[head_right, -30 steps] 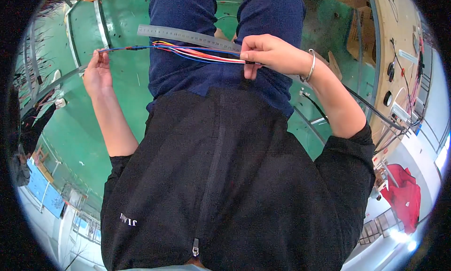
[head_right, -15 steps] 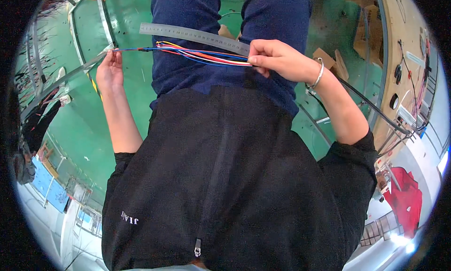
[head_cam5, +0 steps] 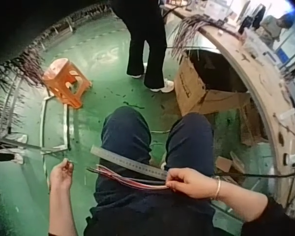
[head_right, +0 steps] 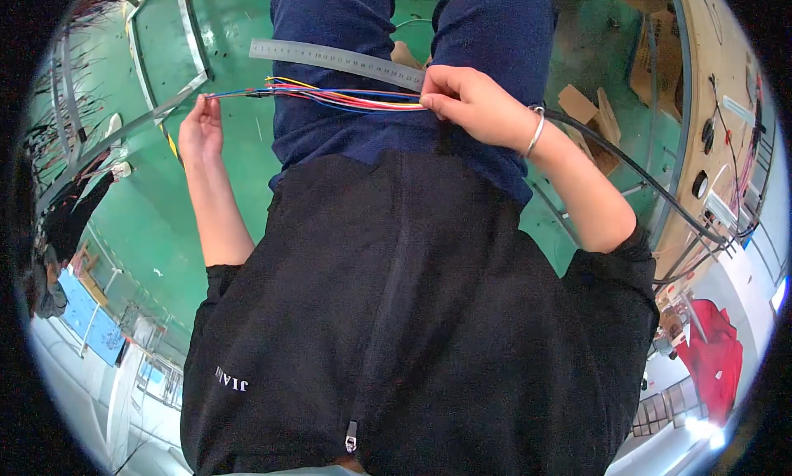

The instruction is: The recorder is sorting and measuring bundles of colored electrical wires at a workbench in a factory.

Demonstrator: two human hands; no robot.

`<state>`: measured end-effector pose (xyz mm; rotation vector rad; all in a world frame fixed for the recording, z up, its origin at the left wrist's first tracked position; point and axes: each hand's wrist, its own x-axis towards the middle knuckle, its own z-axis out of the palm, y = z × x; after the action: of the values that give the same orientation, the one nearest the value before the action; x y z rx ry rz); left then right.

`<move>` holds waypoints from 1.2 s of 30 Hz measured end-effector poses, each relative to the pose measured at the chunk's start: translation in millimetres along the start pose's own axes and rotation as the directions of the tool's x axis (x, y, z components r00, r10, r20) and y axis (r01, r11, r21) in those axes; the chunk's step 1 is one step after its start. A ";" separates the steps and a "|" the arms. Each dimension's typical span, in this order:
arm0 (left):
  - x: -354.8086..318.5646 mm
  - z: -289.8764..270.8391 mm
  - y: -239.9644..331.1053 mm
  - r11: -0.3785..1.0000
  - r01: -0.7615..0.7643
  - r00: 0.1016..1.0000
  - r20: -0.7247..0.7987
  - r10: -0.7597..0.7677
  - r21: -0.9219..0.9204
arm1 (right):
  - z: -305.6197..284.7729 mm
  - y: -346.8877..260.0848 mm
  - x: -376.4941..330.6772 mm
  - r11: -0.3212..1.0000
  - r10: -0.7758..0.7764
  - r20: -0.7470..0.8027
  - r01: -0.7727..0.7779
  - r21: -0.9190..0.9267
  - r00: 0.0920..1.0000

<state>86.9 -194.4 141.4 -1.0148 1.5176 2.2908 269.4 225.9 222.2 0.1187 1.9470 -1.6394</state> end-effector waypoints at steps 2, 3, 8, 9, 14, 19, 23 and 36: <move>-0.9 -1.1 20.4 0.998 -0.061 0.997 0.050 0.061 0.008 | 8.1 -2.4 5.8 1.000 0.007 -0.049 -0.006 0.018 0.999; -1.4 -0.2 31.2 0.993 -0.122 0.988 0.100 0.120 0.010 | 12.0 -5.0 9.9 0.999 0.016 -0.097 -0.013 0.033 0.995; 0.4 8.6 55.8 0.977 -0.210 0.975 0.088 0.206 0.033 | 28.0 -8.0 23.1 0.984 -0.106 -0.252 0.065 -0.165 0.962; 3.6 9.2 53.9 0.984 -0.180 0.979 0.102 0.178 0.002 | 29.7 -6.9 26.1 0.976 -0.147 -0.307 0.088 -0.199 0.940; 9.0 10.9 49.4 0.988 -0.152 0.981 0.116 0.154 -0.023 | 26.2 -3.3 32.1 0.988 -0.135 -0.371 0.098 -0.116 0.919; 34.1 1.8 35.2 0.999 -0.029 0.998 0.049 0.030 -0.032 | 23.0 -13.1 38.9 1.000 -0.024 -0.305 0.023 -0.005 0.952; 27.5 7.7 22.8 0.998 -0.055 0.998 -0.012 0.055 -0.032 | 15.6 -10.0 30.4 0.998 -0.051 -0.255 0.037 -0.058 0.966; 18.3 27.5 26.0 0.993 -0.119 0.993 0.006 0.119 0.009 | 15.2 -12.9 8.3 0.968 -0.111 -0.178 0.066 -0.243 0.978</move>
<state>48.1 -185.5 155.0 -0.9388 1.6264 2.3615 262.8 206.3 228.3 0.0983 2.3088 -1.4829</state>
